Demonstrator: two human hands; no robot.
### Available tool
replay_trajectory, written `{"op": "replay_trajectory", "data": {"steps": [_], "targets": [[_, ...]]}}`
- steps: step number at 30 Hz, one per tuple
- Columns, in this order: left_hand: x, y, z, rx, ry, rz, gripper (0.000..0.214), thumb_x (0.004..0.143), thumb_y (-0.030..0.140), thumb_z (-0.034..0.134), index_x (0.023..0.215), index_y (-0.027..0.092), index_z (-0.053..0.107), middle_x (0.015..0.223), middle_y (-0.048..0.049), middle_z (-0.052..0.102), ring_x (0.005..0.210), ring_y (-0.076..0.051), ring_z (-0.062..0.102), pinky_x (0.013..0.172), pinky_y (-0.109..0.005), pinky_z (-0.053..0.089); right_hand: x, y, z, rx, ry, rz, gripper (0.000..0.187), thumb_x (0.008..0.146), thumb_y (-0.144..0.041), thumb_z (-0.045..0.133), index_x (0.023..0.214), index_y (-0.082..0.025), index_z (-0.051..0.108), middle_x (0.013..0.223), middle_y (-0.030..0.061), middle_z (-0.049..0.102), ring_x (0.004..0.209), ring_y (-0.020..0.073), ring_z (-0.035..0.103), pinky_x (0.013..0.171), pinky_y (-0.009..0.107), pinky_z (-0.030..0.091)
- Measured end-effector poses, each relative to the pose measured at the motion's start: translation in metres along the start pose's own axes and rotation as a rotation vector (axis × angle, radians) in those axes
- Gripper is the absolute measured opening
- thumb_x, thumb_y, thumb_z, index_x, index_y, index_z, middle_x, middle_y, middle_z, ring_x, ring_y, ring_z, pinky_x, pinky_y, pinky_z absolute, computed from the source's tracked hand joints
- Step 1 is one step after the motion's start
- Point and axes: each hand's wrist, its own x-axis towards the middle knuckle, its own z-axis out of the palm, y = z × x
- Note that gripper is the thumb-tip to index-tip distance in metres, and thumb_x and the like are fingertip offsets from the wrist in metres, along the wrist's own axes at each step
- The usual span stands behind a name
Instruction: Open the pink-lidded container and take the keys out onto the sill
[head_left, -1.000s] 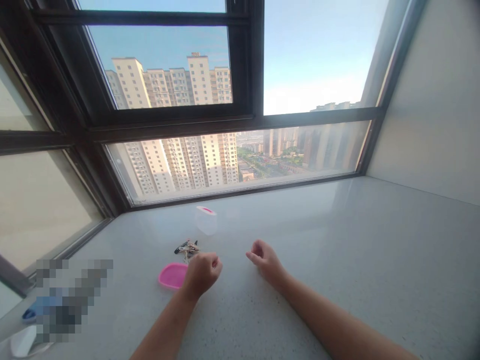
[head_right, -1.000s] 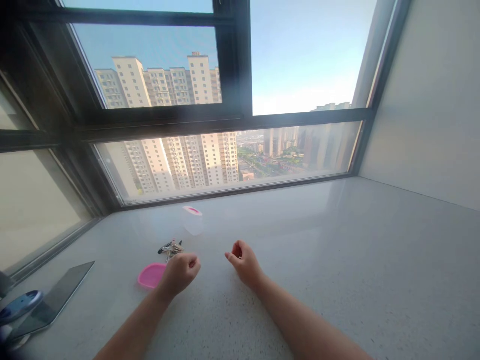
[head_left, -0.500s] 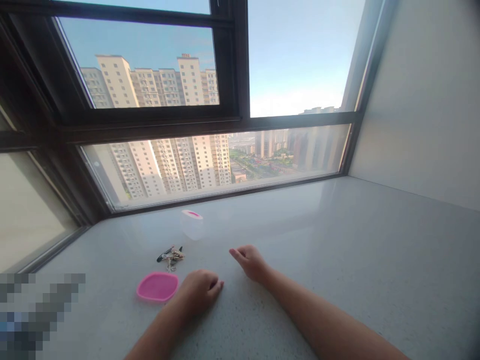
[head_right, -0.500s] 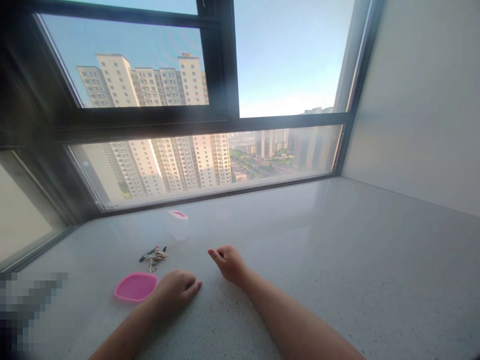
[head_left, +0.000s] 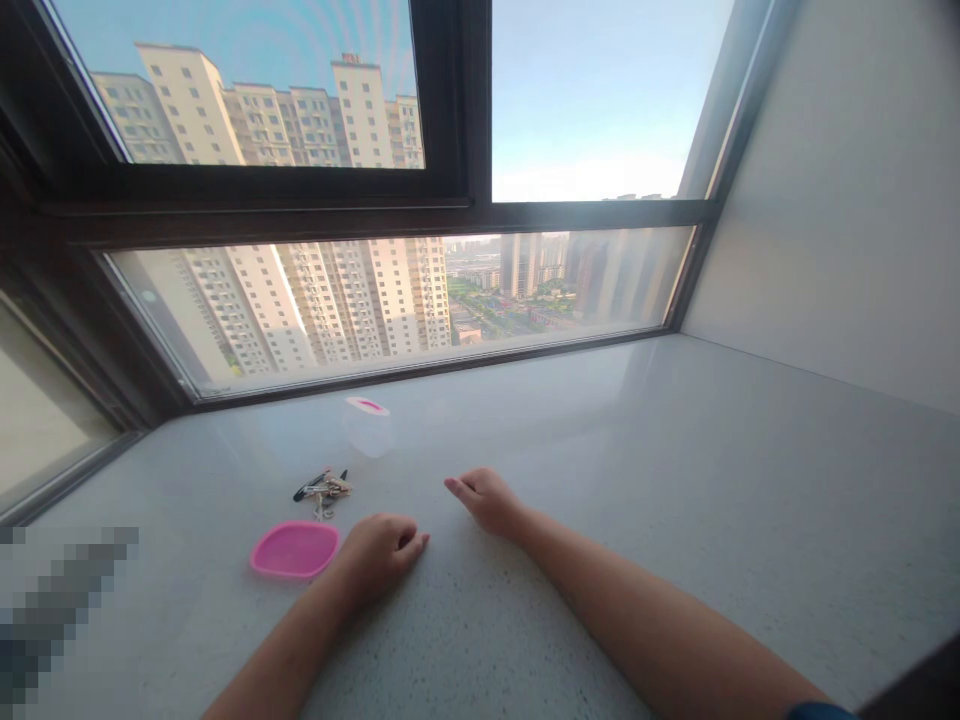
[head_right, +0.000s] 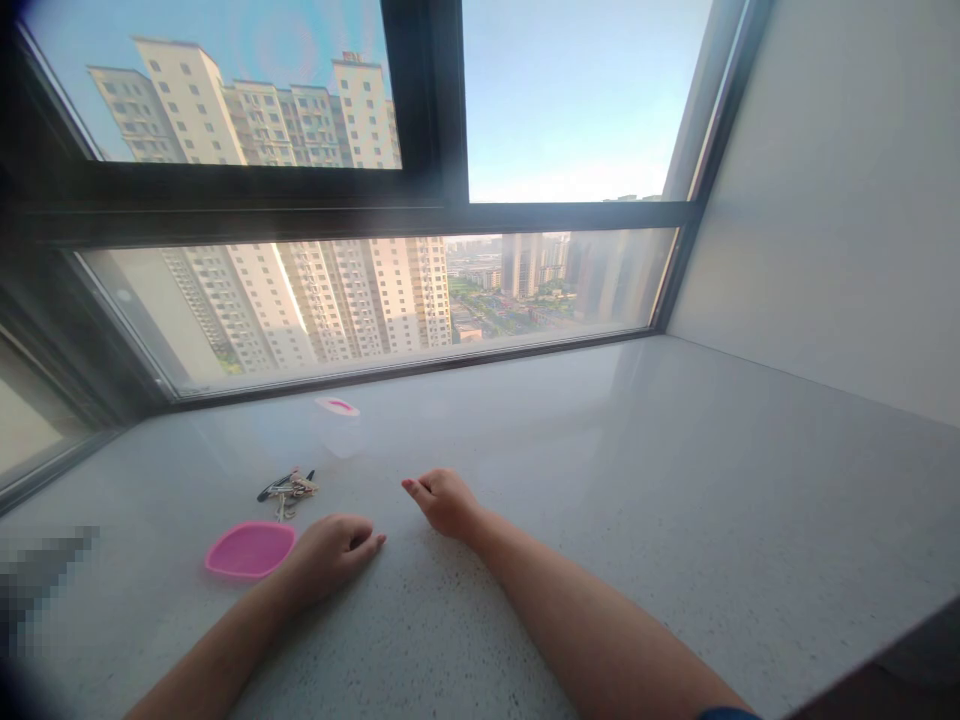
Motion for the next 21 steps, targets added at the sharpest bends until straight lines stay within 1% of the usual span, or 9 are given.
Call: {"op": "replay_trajectory", "data": {"steps": [9,14,21], "targets": [[0.0018,-0.0046,0.0045,-0.025,0.027,0.002,0.039,0.080,0.041,0.039,0.052,0.016,0.053,0.048,0.0033,0.045,0.049,-0.011,0.034,0.049,-0.024,0.016,-0.0022,0.0006,-0.0018,0.008,-0.060,-0.015,0.047,0.084,-0.050,0.031,0.052,-0.018,0.023,0.055,-0.0032,0.017,0.048,0.0075,0.018,0.046,0.024,0.013],[0.0026,-0.0029,0.0044,-0.029,0.020,-0.042,0.039,0.079,0.042,0.040,0.051,0.017,0.052,0.048,0.0037,0.043,0.049,-0.011,0.034,0.049,-0.024,0.016,-0.0018,0.0013,-0.0018,0.003,-0.067,-0.018,0.046,0.083,-0.050,0.031,0.051,-0.018,0.022,0.056,-0.0029,0.017,0.050,0.0077,0.018,0.047,0.024,0.013],[0.0019,-0.0036,0.0056,-0.049,0.038,-0.026,0.038,0.079,0.041,0.040,0.051,0.017,0.048,0.049,0.0039,0.042,0.049,-0.011,0.033,0.049,-0.024,0.015,-0.0020,0.0004,-0.0015,-0.014,-0.073,-0.017,0.046,0.083,-0.049,0.033,0.051,-0.018,0.022,0.055,-0.0031,0.017,0.048,0.0075,0.017,0.046,0.025,0.012]]}}
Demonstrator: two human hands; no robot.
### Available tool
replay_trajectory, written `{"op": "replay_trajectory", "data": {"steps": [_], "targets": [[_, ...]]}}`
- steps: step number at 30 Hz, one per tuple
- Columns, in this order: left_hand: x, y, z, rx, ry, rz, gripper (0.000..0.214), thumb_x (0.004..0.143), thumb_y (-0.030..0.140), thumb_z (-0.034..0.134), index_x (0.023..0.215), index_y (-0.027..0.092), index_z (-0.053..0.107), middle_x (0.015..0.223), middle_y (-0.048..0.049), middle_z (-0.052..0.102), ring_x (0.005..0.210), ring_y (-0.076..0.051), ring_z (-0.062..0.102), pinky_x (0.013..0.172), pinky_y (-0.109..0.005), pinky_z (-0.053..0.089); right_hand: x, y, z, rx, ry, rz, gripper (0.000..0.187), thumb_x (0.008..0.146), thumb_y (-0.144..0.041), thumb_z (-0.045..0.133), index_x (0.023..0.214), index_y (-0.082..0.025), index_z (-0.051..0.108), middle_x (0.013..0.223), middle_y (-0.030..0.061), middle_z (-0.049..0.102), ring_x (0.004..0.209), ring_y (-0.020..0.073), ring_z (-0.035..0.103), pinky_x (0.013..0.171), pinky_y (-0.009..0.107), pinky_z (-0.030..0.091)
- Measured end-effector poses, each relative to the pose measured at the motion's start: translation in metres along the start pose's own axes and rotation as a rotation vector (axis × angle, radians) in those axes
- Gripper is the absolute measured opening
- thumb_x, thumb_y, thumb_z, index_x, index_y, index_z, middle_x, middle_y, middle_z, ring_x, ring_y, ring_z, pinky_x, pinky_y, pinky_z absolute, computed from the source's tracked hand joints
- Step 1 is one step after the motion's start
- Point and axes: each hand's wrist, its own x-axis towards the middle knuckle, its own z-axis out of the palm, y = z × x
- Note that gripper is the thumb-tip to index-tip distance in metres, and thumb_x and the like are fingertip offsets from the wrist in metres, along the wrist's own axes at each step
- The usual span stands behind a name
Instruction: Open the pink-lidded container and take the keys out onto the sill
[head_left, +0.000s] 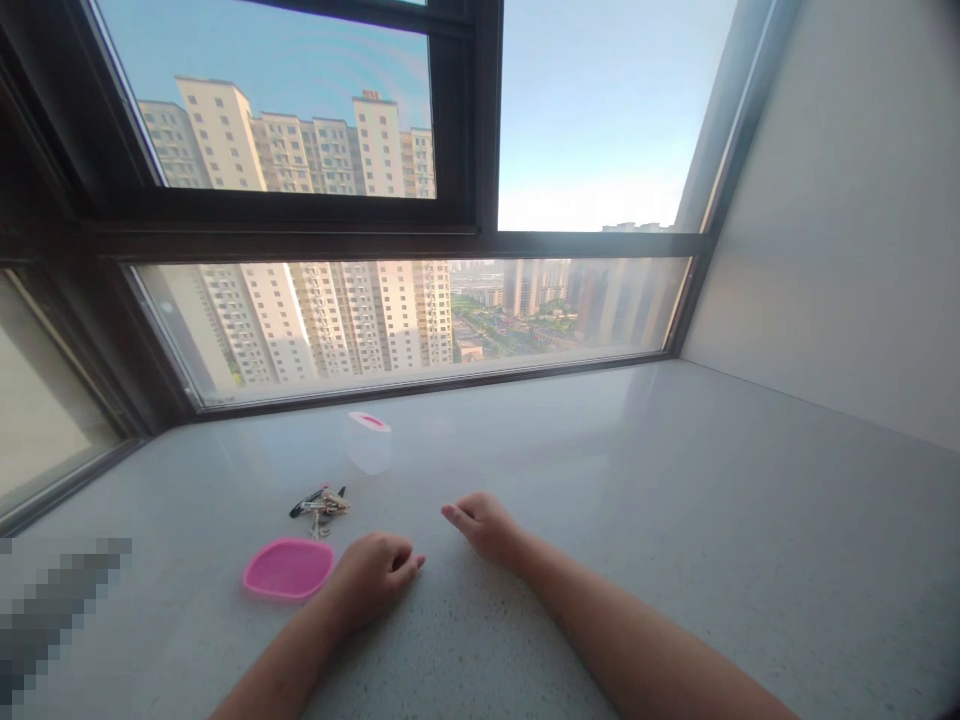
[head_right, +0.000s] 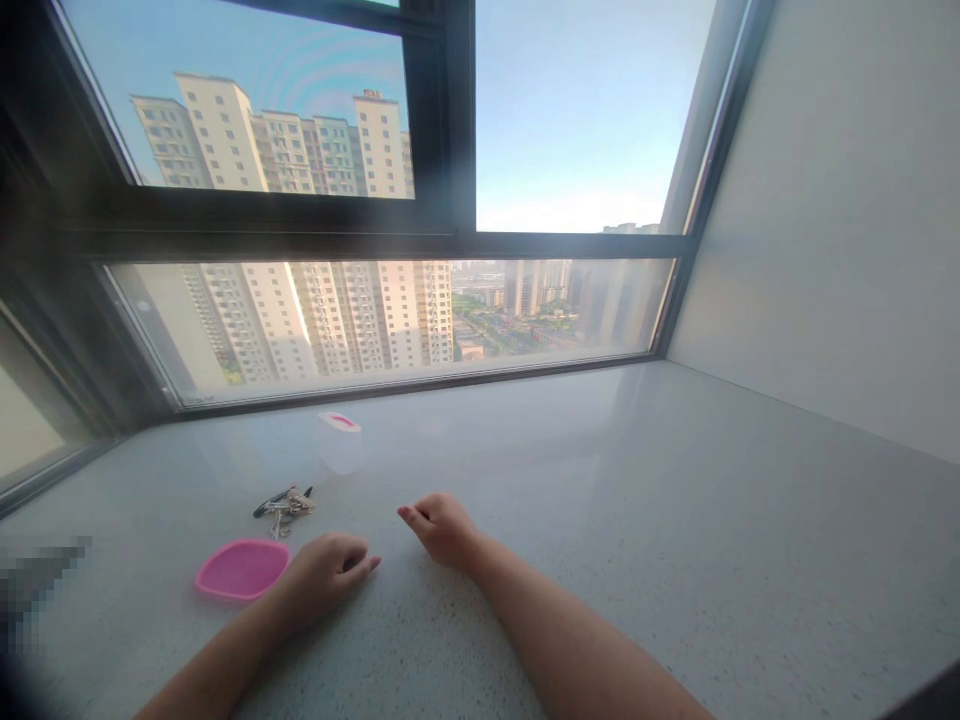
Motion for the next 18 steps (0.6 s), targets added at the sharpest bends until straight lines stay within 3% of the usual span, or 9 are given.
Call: {"op": "replay_trajectory", "data": {"steps": [18], "targets": [[0.0009,-0.0069,0.0054,-0.001,0.023,0.023,0.038,0.079,0.042,0.040,0.051,0.017,0.045,0.049,0.0046,0.038,0.049,-0.010,0.032,0.048,-0.025,0.014,-0.0006,0.0015,0.0029,-0.018,0.003,-0.014,0.046,0.084,-0.048,0.034,0.051,-0.017,0.022,0.056,-0.0030,0.017,0.049,0.0072,0.018,0.046,0.024,0.013]]}}
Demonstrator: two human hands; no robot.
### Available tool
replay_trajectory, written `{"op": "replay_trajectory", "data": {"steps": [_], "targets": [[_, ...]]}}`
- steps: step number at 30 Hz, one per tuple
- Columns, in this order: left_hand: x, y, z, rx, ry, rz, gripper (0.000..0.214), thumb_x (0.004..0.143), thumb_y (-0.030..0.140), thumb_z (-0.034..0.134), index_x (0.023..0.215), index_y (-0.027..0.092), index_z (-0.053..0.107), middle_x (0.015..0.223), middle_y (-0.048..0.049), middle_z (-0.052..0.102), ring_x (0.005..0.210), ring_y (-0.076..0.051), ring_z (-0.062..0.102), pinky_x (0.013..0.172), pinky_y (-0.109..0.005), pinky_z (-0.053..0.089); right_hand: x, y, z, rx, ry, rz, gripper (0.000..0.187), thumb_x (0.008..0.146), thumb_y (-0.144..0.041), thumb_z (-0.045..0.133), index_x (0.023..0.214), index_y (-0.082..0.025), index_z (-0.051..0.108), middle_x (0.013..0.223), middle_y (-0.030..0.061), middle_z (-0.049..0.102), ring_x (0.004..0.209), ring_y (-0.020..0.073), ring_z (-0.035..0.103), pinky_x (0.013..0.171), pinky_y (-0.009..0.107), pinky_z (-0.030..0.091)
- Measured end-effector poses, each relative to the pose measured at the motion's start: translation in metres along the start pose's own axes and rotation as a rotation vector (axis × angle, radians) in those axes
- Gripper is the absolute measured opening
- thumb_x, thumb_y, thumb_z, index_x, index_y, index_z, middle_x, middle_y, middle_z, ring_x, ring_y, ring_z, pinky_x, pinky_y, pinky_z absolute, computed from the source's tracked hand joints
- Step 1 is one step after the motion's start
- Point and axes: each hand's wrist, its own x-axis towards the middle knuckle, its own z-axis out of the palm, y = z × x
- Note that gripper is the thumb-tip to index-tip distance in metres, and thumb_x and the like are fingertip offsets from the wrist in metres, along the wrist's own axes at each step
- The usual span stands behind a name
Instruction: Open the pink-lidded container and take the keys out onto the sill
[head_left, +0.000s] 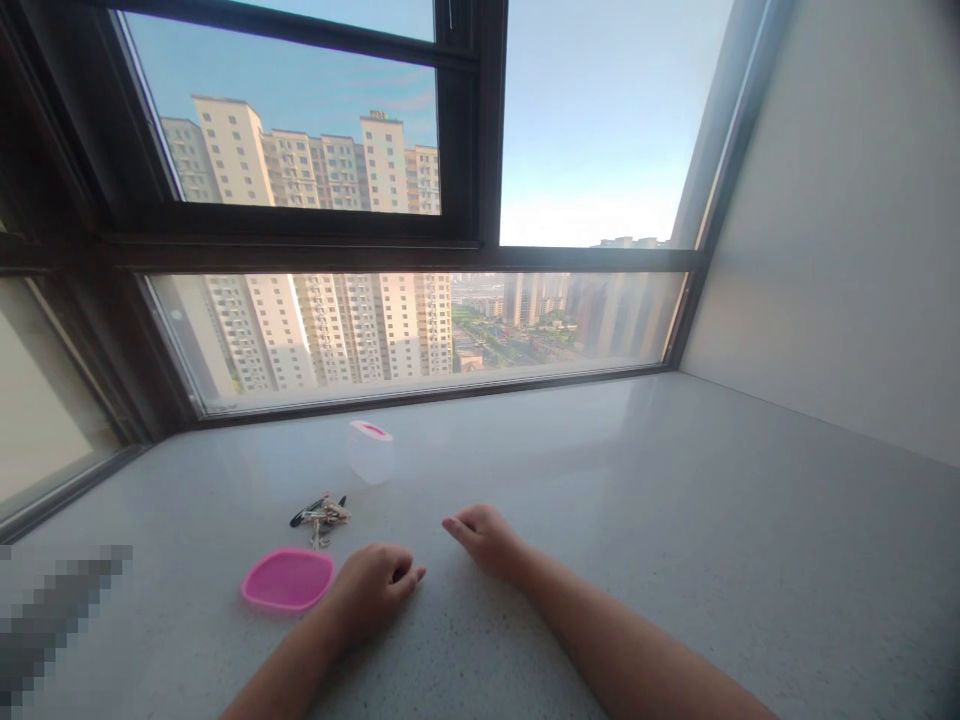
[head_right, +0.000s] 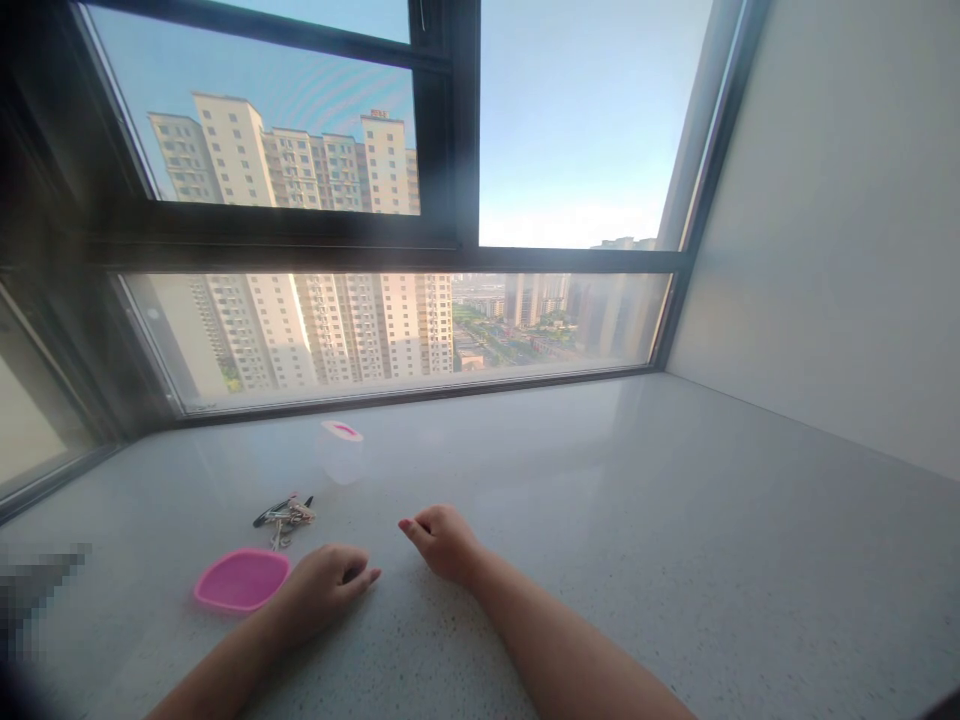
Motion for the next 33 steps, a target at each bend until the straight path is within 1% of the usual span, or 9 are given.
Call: {"op": "replay_trajectory", "data": {"steps": [6,11,23,33], "targets": [[0.0002,-0.0013,0.0012,-0.005,-0.001,0.020,0.038,0.079,0.042,0.041,0.051,0.017,0.042,0.048,0.0055,0.035,0.048,-0.009,0.032,0.048,-0.024,0.015,0.0004,-0.0002,0.0000,-0.043,-0.002,-0.002,0.047,0.083,-0.048,0.035,0.051,-0.017,0.023,0.056,-0.0029,0.018,0.050,0.0070,0.019,0.046,0.023,0.013],[0.0008,-0.0001,-0.0001,-0.008,0.001,0.007,0.038,0.079,0.042,0.042,0.051,0.017,0.041,0.048,0.0056,0.034,0.048,-0.009,0.032,0.048,-0.024,0.015,0.0000,0.0025,0.0017,-0.052,0.005,0.000,0.048,0.083,-0.050,0.036,0.051,-0.017,0.024,0.056,-0.0030,0.018,0.051,0.0072,0.020,0.046,0.023,0.014],[0.0012,-0.0019,0.0014,-0.034,-0.003,0.008,0.037,0.079,0.042,0.042,0.052,0.017,0.041,0.049,0.0051,0.038,0.049,-0.009,0.034,0.048,-0.024,0.016,-0.0030,0.0022,0.0029,-0.124,0.012,-0.008,0.048,0.080,-0.048,0.042,0.049,-0.015,0.028,0.054,-0.0040,0.019,0.050,0.0065,0.021,0.046,0.023,0.012],[0.0014,-0.0036,0.0026,-0.020,0.007,0.010,0.037,0.079,0.042,0.042,0.052,0.017,0.041,0.049,0.0053,0.038,0.049,-0.009,0.034,0.048,-0.024,0.015,-0.0037,0.0017,0.0016,-0.134,-0.015,-0.009,0.047,0.080,-0.049,0.041,0.049,-0.015,0.029,0.056,-0.0035,0.021,0.051,0.0066,0.022,0.047,0.023,0.013]]}}
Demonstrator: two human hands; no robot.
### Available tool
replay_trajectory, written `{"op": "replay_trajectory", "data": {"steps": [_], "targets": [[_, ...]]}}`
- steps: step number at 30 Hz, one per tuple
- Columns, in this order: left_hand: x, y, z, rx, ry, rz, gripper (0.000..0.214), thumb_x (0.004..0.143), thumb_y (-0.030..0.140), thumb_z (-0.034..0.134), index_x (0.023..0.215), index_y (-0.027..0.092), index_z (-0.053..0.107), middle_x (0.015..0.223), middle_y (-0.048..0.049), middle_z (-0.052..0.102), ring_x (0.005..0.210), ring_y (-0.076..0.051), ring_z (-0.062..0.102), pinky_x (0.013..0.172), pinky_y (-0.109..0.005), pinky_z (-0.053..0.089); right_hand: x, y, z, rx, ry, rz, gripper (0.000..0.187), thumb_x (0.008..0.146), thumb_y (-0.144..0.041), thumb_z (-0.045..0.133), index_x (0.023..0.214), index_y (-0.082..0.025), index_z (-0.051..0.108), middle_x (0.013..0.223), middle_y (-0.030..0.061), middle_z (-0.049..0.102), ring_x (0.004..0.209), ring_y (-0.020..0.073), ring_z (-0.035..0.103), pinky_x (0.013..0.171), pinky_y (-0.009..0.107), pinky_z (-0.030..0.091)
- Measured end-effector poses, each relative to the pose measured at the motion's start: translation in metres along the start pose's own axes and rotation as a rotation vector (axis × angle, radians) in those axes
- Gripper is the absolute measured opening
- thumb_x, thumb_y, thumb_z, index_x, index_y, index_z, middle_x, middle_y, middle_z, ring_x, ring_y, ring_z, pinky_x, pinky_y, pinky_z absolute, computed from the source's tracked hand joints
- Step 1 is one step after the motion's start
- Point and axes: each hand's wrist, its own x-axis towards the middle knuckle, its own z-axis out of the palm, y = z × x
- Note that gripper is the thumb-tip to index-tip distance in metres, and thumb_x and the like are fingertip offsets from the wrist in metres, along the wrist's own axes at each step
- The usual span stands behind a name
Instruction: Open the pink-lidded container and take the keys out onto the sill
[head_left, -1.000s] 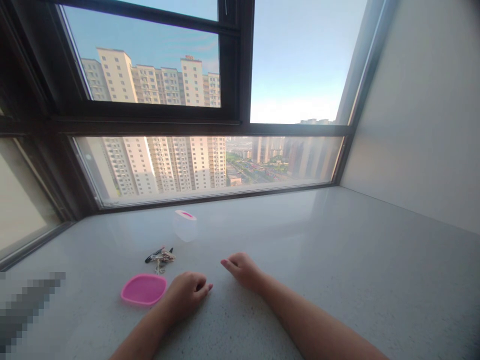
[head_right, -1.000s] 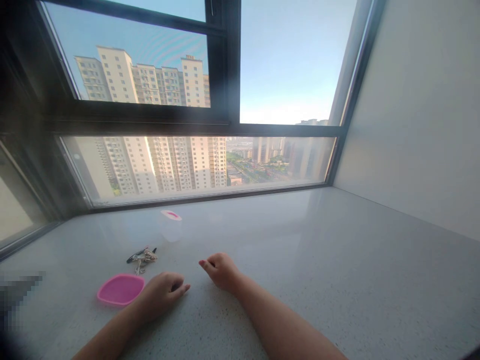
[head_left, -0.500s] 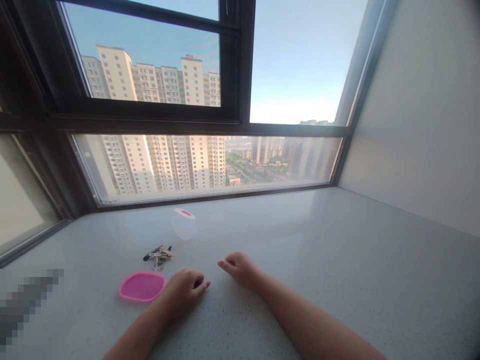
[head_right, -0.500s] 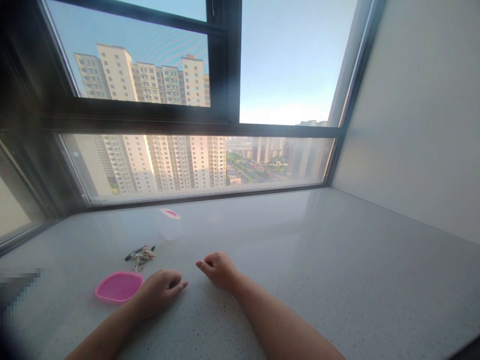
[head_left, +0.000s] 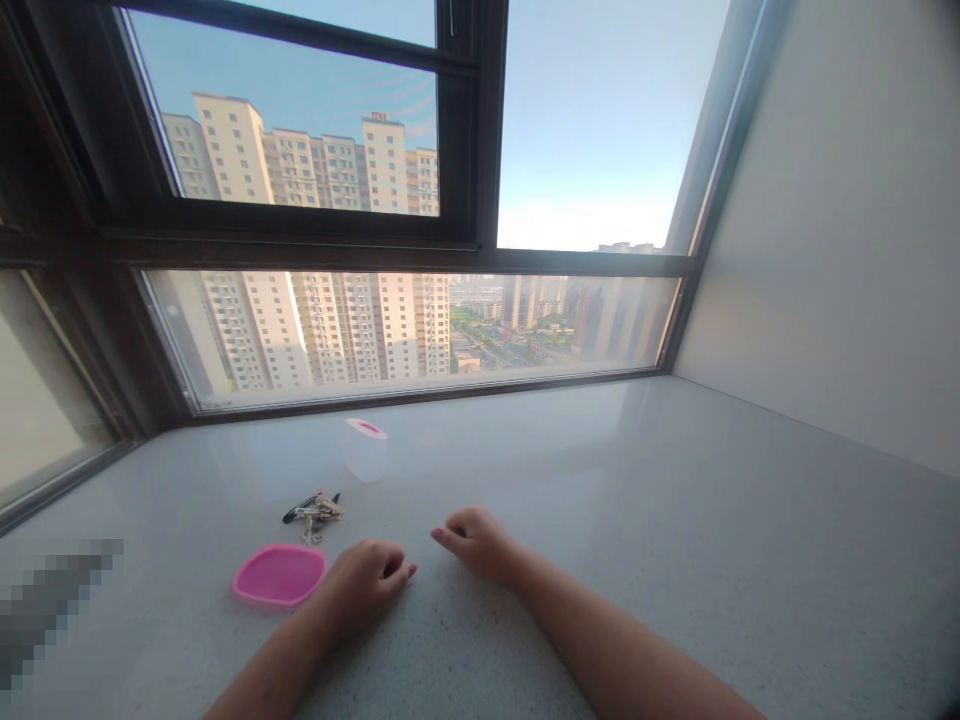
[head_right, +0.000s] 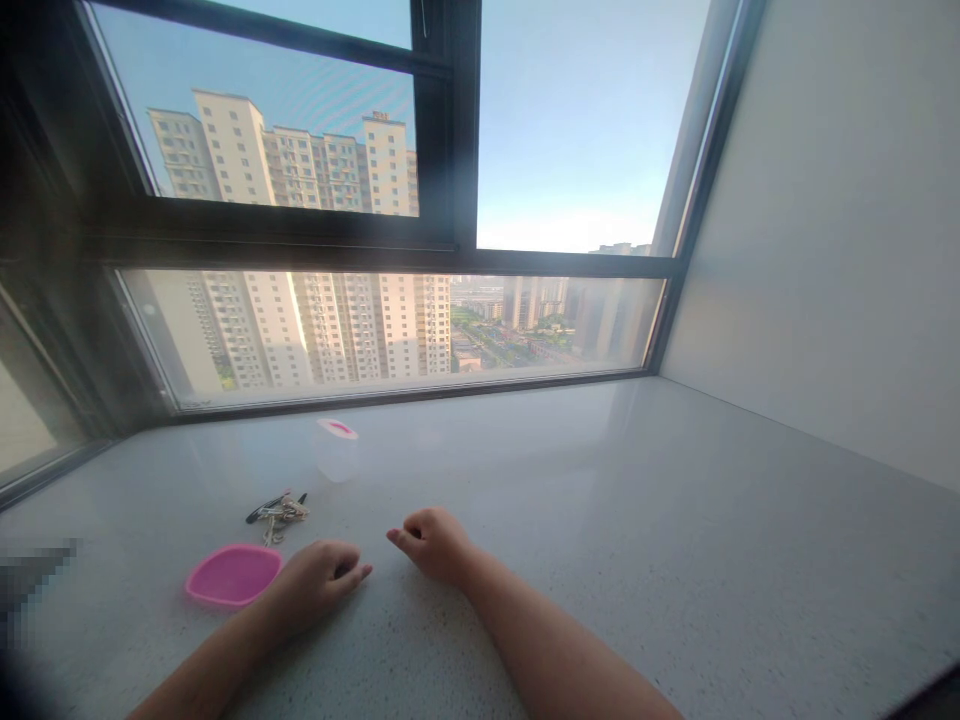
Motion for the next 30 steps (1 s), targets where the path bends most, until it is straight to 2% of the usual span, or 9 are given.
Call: {"op": "replay_trajectory", "data": {"steps": [11,16,30], "targets": [[-0.0013,0.0032,-0.0028,-0.002,-0.004,-0.008,0.037,0.079,0.042,0.042,0.052,0.017,0.041,0.049,0.0053,0.037,0.050,-0.009,0.035,0.048,-0.024,0.016,-0.0018,-0.0017,-0.0005,-0.022,-0.024,-0.014,0.046,0.081,-0.047,0.042,0.049,-0.014,0.035,0.053,-0.0045,0.020,0.050,0.0067,0.022,0.046,0.023,0.013],[-0.0021,0.0060,-0.0056,-0.022,-0.020,-0.027,0.036,0.078,0.042,0.041,0.052,0.017,0.043,0.051,0.0046,0.039,0.051,-0.010,0.036,0.049,-0.024,0.016,-0.0012,-0.0019,-0.0010,-0.057,-0.063,0.012,0.045,0.079,-0.046,0.044,0.049,-0.014,0.039,0.052,-0.0047,0.024,0.051,0.0069,0.024,0.047,0.023,0.013],[-0.0034,0.0061,-0.0051,-0.028,-0.023,-0.036,0.036,0.078,0.043,0.042,0.053,0.017,0.047,0.051,0.0046,0.039,0.051,-0.010,0.034,0.049,-0.024,0.017,-0.0019,0.0003,0.0013,-0.142,-0.062,-0.026,0.039,0.078,-0.043,0.049,0.053,-0.013,0.048,0.049,-0.0051,0.032,0.049,0.0068,0.027,0.047,0.023,0.014]]}}
